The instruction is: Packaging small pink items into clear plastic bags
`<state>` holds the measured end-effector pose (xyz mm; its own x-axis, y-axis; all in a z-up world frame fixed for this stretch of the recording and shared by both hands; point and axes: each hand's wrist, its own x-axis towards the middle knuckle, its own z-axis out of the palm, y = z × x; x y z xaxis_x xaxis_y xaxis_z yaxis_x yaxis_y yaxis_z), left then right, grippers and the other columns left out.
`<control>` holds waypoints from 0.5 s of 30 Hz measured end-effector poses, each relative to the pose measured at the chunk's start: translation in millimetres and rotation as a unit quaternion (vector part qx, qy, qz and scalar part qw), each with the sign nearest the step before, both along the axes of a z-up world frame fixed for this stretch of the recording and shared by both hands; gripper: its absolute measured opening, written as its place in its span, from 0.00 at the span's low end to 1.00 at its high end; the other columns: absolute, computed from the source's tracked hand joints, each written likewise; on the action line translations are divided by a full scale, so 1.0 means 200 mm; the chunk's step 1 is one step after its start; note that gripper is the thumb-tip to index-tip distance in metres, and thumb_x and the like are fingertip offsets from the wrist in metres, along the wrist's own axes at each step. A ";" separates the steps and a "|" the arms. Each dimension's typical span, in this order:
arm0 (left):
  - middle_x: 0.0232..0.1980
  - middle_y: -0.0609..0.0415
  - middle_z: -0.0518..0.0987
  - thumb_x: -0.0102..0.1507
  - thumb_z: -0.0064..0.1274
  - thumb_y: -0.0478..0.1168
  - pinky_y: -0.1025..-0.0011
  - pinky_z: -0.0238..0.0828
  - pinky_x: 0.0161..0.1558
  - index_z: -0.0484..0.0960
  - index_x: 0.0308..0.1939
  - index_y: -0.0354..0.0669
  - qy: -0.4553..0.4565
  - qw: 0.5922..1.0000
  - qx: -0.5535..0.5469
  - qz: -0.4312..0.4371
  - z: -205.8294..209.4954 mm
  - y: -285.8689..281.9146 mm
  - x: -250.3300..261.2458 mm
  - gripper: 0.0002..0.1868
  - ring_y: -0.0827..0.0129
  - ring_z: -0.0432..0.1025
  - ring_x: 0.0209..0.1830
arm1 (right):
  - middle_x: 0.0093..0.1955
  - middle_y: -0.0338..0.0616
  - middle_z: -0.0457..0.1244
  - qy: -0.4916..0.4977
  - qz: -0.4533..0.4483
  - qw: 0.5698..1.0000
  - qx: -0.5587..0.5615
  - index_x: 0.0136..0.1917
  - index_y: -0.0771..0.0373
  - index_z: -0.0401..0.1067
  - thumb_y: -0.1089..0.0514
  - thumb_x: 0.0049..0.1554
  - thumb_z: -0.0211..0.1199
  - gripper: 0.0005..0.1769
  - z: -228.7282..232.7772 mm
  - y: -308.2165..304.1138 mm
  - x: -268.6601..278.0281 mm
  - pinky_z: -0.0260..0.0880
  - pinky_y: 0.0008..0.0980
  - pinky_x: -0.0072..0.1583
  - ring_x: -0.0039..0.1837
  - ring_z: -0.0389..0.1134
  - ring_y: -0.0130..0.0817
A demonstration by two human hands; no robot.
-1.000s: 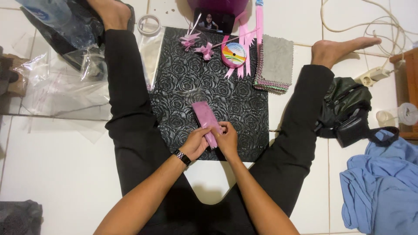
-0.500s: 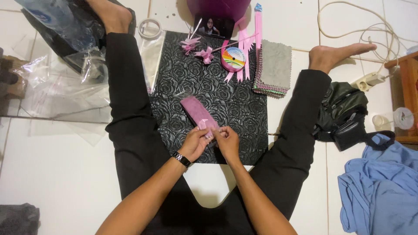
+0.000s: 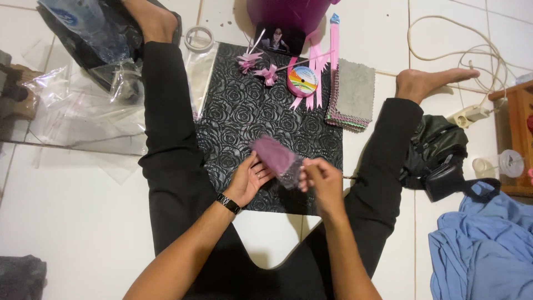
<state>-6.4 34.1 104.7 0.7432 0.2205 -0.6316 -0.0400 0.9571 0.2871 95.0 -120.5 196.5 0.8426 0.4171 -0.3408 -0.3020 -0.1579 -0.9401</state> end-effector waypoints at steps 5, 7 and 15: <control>0.63 0.33 0.76 0.66 0.54 0.42 0.62 0.74 0.58 0.65 0.66 0.38 0.053 0.976 0.210 -0.016 -0.10 -0.03 -0.03 0.27 0.52 0.73 0.60 | 0.29 0.49 0.63 -0.075 -0.028 0.997 0.023 0.40 0.66 0.73 0.60 0.61 0.62 0.09 0.23 -0.01 0.07 0.69 0.25 0.28 0.26 0.65 0.31; 0.61 0.35 0.77 0.63 0.58 0.34 0.70 0.77 0.54 0.64 0.70 0.36 0.062 0.940 0.335 -0.018 0.02 -0.05 -0.02 0.33 0.60 0.73 0.56 | 0.28 0.47 0.62 -0.090 -0.045 0.994 0.040 0.39 0.66 0.72 0.62 0.61 0.61 0.09 0.30 -0.02 0.08 0.68 0.25 0.27 0.25 0.64 0.29; 0.73 0.42 0.70 0.52 0.70 0.37 0.48 0.59 0.72 0.68 0.72 0.44 -0.206 0.733 0.647 -0.043 0.51 -0.16 0.10 0.44 0.45 0.63 0.74 | 0.26 0.51 0.62 -0.088 -0.087 0.988 0.092 0.36 0.67 0.72 0.59 0.61 0.65 0.13 0.41 -0.04 0.00 0.66 0.26 0.26 0.23 0.65 0.32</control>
